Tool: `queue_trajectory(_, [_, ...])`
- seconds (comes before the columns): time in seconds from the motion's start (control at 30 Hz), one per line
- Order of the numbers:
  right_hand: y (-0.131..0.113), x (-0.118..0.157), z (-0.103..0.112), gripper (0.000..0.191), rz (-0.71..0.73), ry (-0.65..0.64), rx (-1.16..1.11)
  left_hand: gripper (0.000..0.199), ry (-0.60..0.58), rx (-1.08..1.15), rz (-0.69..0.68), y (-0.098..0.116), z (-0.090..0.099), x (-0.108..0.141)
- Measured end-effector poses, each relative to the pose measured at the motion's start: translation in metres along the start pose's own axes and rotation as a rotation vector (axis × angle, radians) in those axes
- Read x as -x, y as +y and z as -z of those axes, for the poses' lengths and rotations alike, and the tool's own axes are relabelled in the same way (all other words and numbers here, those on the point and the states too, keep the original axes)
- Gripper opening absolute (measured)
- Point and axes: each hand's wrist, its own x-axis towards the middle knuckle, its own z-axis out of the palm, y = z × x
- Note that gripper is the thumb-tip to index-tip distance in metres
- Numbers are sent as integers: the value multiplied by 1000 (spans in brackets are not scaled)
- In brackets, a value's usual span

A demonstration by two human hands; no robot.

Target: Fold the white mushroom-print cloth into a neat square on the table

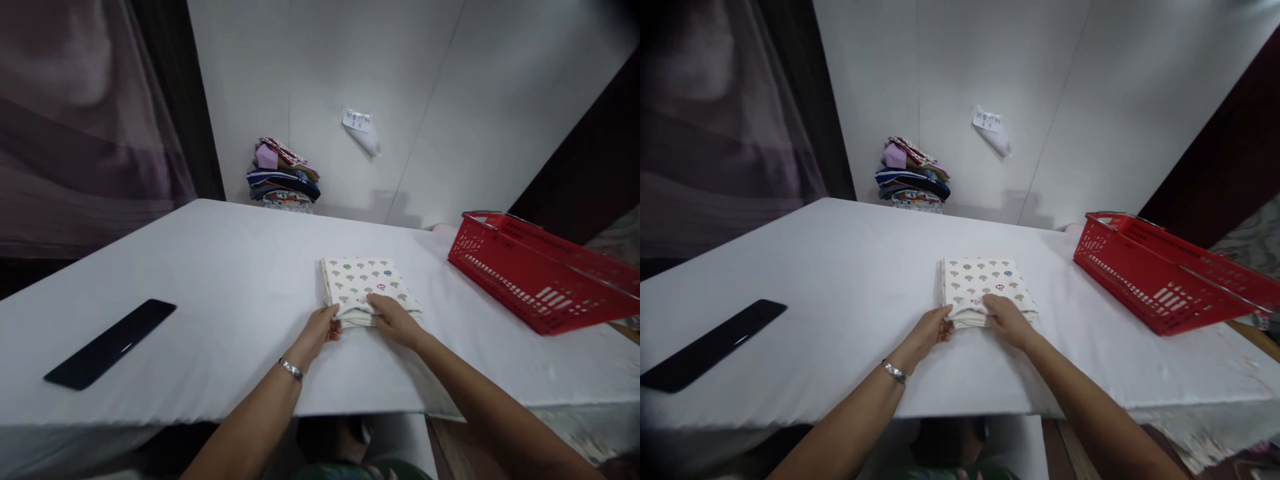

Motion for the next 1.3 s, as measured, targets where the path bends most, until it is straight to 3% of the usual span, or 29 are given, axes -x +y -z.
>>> queue_trajectory(0.1, [28, 18, 15, 51, -38, 25, 221, 29, 27, 3, -14, -1, 0, 0])
queue_trajectory(0.23, [58, 31, 36, 50, -174, 55, 340, 27, 63, -27, -10, -2, -1, -2])
queue_trajectory(0.37, [72, 39, 39, 50, -291, 105, 288, 22, 88, -136, -43, -2, -4, -1])
queue_trajectory(0.6, [75, 49, 28, 54, -370, 66, 23, 20, 122, -181, -50, -8, -4, -4])
queue_trajectory(0.67, [68, 41, 36, 54, -367, 70, -17, 21, 131, -205, -55, -10, -4, -6])
queue_trajectory(0.77, [46, 16, 45, 53, -245, 133, -37, 22, 144, -248, -49, -12, -4, -7])
queue_trajectory(0.87, [26, -13, 34, 52, -134, 188, 36, 20, 157, -272, -38, -11, -4, -6])
queue_trajectory(0.93, [22, -25, 17, 53, -144, 112, 145, 19, 152, -278, -36, -11, -4, -4])
queue_trajectory(1.0, [28, -30, -1, 54, -194, -51, 238, 19, 141, -285, -39, -11, -4, -3])
queue_trajectory(1.1, [42, -31, -14, 56, -255, -237, 271, 18, 122, -293, -44, -11, -3, -2])
queue_trajectory(1.2, [46, -44, -8, 57, -280, -246, 237, 17, 103, -287, -47, -11, -3, -2])
queue_trajectory(1.3, [34, -77, -2, 58, -232, -133, 178, 16, 96, -271, -39, -11, -4, -2])
